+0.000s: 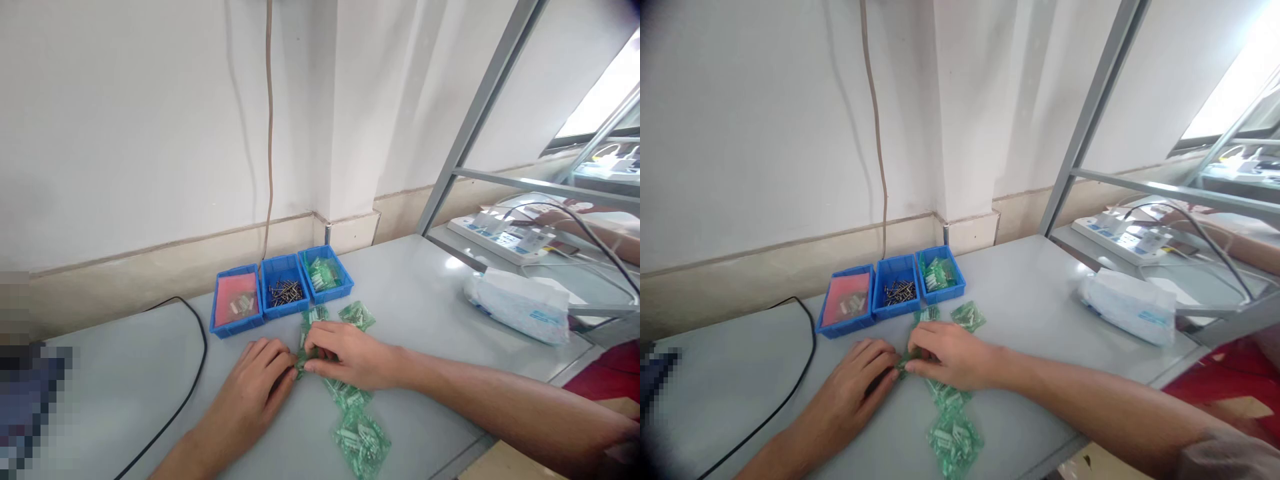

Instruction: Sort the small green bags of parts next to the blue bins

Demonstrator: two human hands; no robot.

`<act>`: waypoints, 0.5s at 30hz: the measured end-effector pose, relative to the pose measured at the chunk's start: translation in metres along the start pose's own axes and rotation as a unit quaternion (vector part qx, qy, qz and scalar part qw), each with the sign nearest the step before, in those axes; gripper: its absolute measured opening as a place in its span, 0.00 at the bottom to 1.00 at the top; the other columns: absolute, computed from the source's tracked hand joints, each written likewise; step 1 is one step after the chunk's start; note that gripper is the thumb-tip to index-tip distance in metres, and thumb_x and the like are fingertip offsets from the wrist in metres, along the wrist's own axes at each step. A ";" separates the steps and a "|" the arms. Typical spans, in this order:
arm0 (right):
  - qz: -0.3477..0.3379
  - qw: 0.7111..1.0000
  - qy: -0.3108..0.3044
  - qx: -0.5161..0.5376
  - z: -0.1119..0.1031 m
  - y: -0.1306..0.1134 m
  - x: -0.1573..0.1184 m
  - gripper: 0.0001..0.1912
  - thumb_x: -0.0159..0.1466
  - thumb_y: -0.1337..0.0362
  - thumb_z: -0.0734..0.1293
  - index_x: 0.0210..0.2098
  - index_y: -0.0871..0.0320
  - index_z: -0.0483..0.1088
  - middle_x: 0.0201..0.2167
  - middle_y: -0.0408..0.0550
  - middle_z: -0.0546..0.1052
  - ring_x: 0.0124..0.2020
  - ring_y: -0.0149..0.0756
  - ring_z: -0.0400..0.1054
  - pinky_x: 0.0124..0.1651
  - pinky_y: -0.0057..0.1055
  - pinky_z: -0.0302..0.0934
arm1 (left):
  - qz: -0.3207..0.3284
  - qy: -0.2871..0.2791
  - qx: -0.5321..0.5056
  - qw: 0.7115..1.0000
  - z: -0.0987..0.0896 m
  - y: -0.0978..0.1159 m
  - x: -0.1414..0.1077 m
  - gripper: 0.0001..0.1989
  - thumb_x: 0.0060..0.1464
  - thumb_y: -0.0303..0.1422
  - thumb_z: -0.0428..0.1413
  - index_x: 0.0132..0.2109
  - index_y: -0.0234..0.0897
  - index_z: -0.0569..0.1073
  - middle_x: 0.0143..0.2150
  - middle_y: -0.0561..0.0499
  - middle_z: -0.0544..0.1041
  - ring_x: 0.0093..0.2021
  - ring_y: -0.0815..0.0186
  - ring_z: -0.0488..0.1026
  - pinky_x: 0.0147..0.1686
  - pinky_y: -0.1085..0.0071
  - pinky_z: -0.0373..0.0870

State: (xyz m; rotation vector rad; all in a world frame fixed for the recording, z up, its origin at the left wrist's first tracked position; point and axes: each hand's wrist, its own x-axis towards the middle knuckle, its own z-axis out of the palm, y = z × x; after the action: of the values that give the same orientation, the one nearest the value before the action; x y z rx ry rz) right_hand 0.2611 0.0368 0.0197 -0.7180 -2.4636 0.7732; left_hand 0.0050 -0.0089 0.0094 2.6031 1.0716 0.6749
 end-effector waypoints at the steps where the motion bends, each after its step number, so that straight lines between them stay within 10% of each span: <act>1: -0.001 1.000 0.001 0.002 0.000 0.000 0.000 0.08 0.75 0.59 0.69 0.43 0.57 0.70 0.37 0.43 0.71 0.33 0.32 0.65 0.36 0.27 0.60 | 0.000 0.000 0.000 1.000 0.000 0.000 0.000 0.10 0.76 0.31 0.49 0.48 0.40 0.74 0.44 0.48 0.76 0.44 0.57 0.72 0.45 0.62 0.69; 15: 0.006 1.000 0.001 0.006 0.000 0.000 -0.001 0.08 0.74 0.59 0.70 0.43 0.57 0.70 0.37 0.43 0.71 0.34 0.32 0.65 0.37 0.27 0.60 | -0.005 -0.013 -0.009 1.000 0.002 -0.003 -0.002 0.09 0.77 0.30 0.48 0.50 0.40 0.73 0.45 0.48 0.75 0.45 0.56 0.69 0.46 0.60 0.66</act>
State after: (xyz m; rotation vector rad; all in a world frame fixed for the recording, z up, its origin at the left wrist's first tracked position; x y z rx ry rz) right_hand 0.2617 0.0368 0.0194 -0.7281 -2.4524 0.7910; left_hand 0.0029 -0.0087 0.0054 2.5830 1.0651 0.6430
